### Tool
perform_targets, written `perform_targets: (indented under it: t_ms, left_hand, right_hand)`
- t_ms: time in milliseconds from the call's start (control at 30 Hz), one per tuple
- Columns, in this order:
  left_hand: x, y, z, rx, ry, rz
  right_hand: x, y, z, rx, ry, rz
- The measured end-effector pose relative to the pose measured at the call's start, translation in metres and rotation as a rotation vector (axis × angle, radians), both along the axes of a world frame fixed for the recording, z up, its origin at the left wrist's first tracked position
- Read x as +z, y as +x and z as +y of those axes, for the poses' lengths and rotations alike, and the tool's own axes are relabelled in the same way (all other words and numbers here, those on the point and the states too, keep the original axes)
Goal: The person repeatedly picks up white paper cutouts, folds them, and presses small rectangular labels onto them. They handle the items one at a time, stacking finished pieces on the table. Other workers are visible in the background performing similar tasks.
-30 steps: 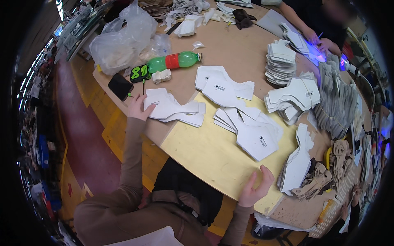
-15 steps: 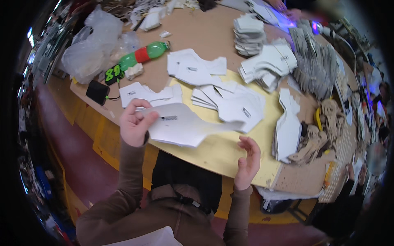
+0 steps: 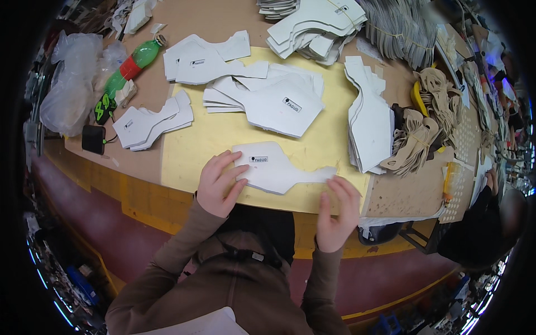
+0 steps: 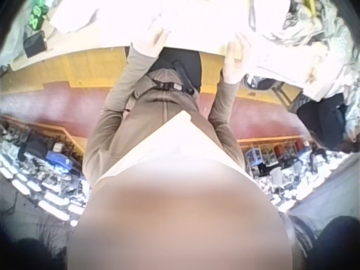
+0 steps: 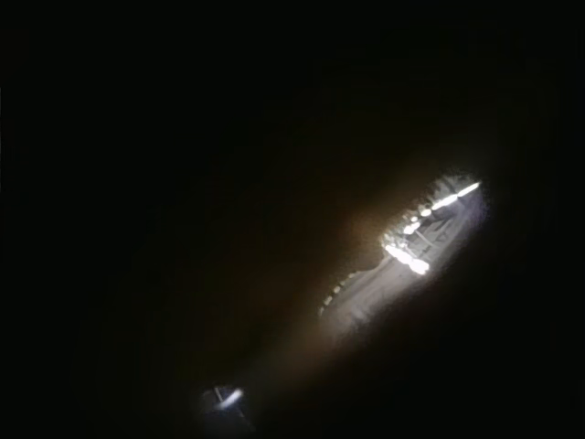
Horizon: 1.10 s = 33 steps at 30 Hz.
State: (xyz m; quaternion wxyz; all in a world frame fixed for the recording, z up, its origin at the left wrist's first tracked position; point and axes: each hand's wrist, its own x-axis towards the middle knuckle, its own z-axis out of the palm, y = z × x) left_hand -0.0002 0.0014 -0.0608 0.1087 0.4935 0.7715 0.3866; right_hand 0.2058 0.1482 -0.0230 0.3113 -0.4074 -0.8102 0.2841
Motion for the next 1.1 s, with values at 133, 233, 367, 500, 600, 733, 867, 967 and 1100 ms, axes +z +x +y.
perform_targets:
  t_ms: [133, 233, 367, 500, 600, 733, 867, 967, 1100]
  left_hand:
    - [-0.004, 0.007, 0.0, -0.016, -0.062, 0.167]
    - [-0.001, 0.007, 0.001, -0.031, -0.135, 0.188]
    - [0.003, 0.007, 0.003, -0.042, -0.205, 0.189]
    - [0.004, 0.009, 0.007, -0.027, -0.223, 0.212]
    - [0.004, 0.009, 0.009, -0.019, -0.228, 0.222]
    - [0.004, 0.009, 0.009, -0.008, -0.227, 0.217]
    - [0.003, 0.01, 0.009, 0.0, -0.218, 0.234]
    - [0.003, 0.01, 0.009, 0.007, -0.21, 0.236]
    - [0.003, 0.01, 0.009, 0.005, -0.21, 0.233]
  right_hand:
    - [-0.009, -0.032, 0.0, 0.366, 0.069, -0.146]
    - [-0.017, -0.056, 0.002, 0.444, 0.125, -0.213]
    - [-0.018, -0.065, 0.005, 0.454, 0.15, -0.291]
    - [-0.018, -0.064, 0.006, 0.463, 0.151, -0.332]
    - [-0.021, -0.063, 0.011, 0.492, 0.131, -0.28]
    - [-0.024, -0.062, 0.012, 0.5, 0.118, -0.223]
    - [-0.025, -0.062, 0.009, 0.477, 0.135, -0.239]
    - [-0.025, -0.063, 0.008, 0.474, 0.148, -0.246]
    - [-0.024, -0.064, 0.009, 0.476, 0.155, -0.254]
